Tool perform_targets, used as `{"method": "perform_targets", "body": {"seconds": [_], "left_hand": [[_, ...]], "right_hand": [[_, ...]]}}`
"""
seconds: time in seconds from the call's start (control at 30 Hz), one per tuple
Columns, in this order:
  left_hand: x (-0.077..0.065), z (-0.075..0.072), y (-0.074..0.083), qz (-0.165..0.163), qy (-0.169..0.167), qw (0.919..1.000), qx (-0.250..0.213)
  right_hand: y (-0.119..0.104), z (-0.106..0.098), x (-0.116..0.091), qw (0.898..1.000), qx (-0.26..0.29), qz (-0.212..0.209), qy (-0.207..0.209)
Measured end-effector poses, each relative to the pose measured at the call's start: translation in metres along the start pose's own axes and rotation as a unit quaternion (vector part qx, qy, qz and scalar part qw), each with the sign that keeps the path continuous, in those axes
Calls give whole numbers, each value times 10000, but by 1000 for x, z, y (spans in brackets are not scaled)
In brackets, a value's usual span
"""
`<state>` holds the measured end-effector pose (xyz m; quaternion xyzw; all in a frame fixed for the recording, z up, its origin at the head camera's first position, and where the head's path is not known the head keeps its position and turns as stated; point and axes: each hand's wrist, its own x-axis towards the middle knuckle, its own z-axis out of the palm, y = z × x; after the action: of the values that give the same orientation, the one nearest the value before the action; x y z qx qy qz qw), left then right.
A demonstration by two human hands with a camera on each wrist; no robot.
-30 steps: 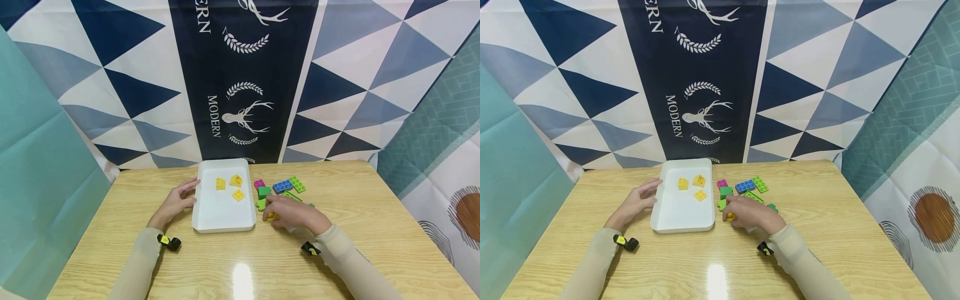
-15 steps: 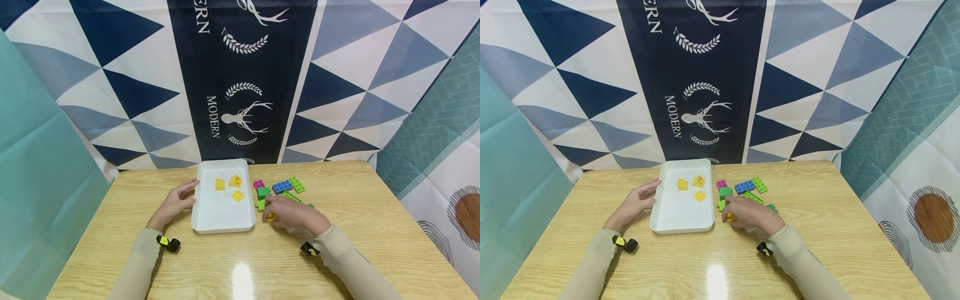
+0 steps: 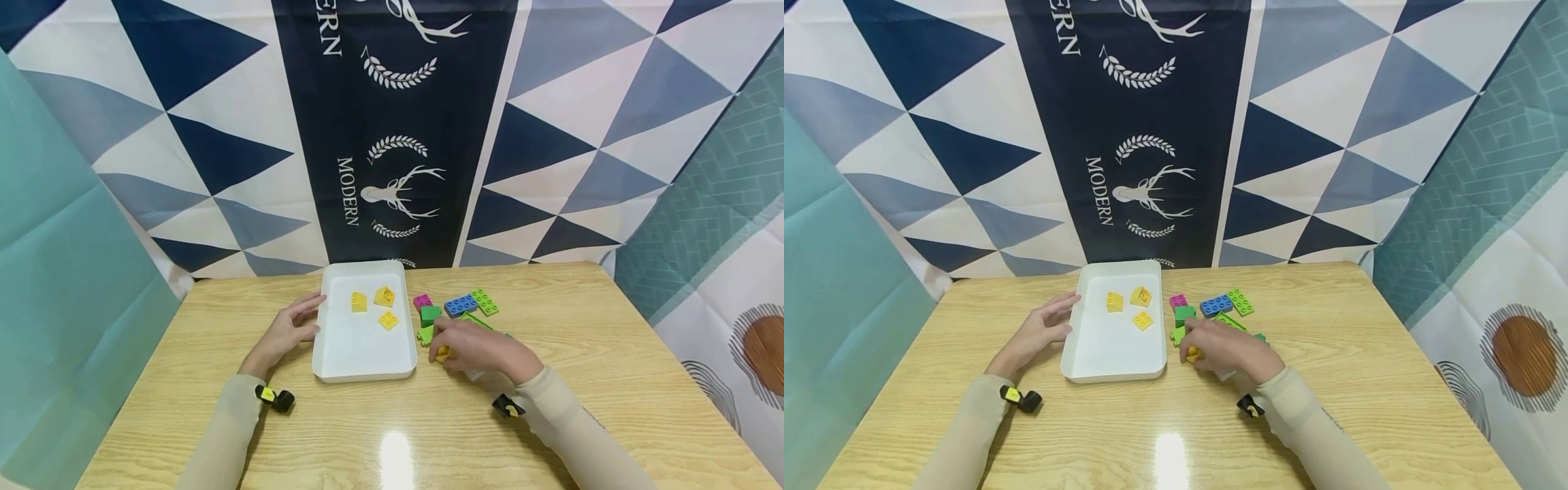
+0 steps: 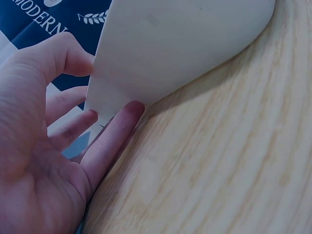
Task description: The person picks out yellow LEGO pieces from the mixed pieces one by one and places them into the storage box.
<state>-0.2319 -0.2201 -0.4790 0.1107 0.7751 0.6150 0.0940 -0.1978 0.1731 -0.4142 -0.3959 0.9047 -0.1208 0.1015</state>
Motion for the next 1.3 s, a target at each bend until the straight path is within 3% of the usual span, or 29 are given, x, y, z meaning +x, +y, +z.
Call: {"method": "perform_targets", "body": {"seconds": [0.67,1.3], "left_hand": [[-2,0,1,74,-35,9999,-95],[-1,1,1,114,-31,9999,-99]], "right_hand": [[0,-11,-3,9999,43,51,125],[4,-16,-5,9932,-383,-205,1081]]}}
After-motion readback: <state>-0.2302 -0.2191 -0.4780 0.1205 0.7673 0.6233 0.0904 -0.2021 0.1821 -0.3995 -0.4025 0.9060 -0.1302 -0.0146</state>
